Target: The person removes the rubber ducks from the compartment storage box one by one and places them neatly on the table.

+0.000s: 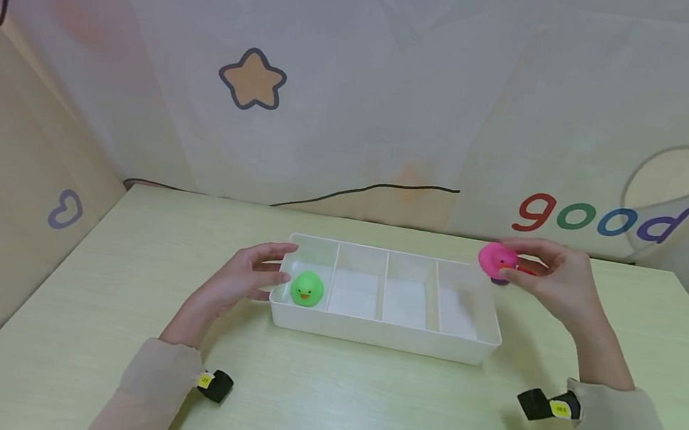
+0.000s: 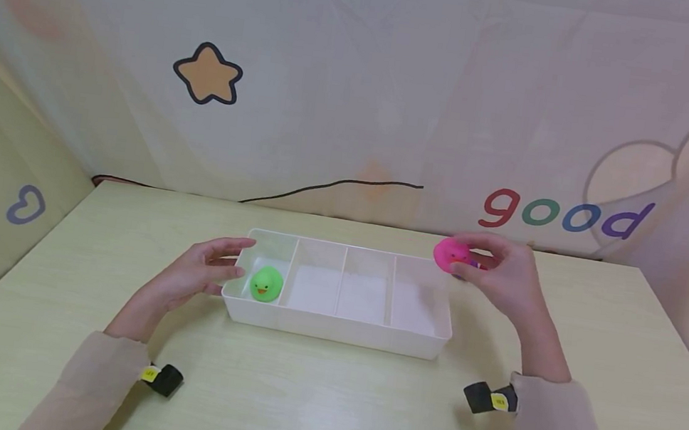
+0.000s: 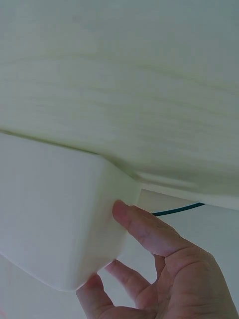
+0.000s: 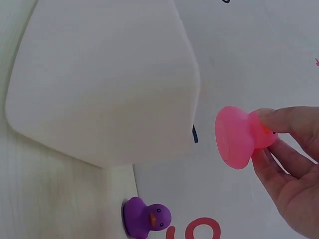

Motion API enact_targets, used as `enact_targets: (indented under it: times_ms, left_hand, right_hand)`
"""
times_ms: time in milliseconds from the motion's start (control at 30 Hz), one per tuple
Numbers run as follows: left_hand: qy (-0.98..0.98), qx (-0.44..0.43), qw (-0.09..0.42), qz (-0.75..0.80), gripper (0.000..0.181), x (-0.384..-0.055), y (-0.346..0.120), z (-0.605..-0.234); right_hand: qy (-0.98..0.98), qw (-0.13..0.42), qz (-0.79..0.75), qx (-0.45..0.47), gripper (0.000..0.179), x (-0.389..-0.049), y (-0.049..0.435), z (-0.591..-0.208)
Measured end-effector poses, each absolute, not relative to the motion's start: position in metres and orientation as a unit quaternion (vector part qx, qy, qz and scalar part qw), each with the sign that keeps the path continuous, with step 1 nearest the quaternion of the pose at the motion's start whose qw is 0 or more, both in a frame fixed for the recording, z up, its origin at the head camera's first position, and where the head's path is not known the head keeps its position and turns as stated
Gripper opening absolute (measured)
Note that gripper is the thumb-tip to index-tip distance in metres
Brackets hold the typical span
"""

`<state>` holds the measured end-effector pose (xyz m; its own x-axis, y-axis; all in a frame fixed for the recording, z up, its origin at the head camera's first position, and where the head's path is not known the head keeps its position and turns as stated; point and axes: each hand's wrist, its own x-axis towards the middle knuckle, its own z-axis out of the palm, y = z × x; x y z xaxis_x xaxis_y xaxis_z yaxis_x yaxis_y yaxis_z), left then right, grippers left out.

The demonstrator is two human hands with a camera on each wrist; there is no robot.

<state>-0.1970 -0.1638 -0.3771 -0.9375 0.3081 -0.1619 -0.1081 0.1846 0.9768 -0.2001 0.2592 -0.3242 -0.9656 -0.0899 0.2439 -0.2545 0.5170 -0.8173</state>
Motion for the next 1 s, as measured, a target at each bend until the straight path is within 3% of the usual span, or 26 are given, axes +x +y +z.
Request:
enact_targets:
  times_ms: [233, 500, 1000]
  left_hand:
    - [0.754, 0.066, 0.163, 0.633, 0.052, -0.197, -0.164, -0.377]
    - [0.754, 0.064, 0.164, 0.632, 0.052, -0.197, -0.164, -0.377]
    - [0.755, 0.065, 0.162, 0.632, 0.052, -0.198, -0.164, -0.379]
  right_hand:
    - [-0.857, 0.076, 0.504, 0.079, 0.044, -0.223, 0.301, -0.361]
    - [-0.868, 0.077, 0.487, 0.052, 0.043, -0.214, 0.299, -0.358]
    - [-0.891, 0.045, 0.452, 0.021, 0.044, -0.234, 0.324, -0.403]
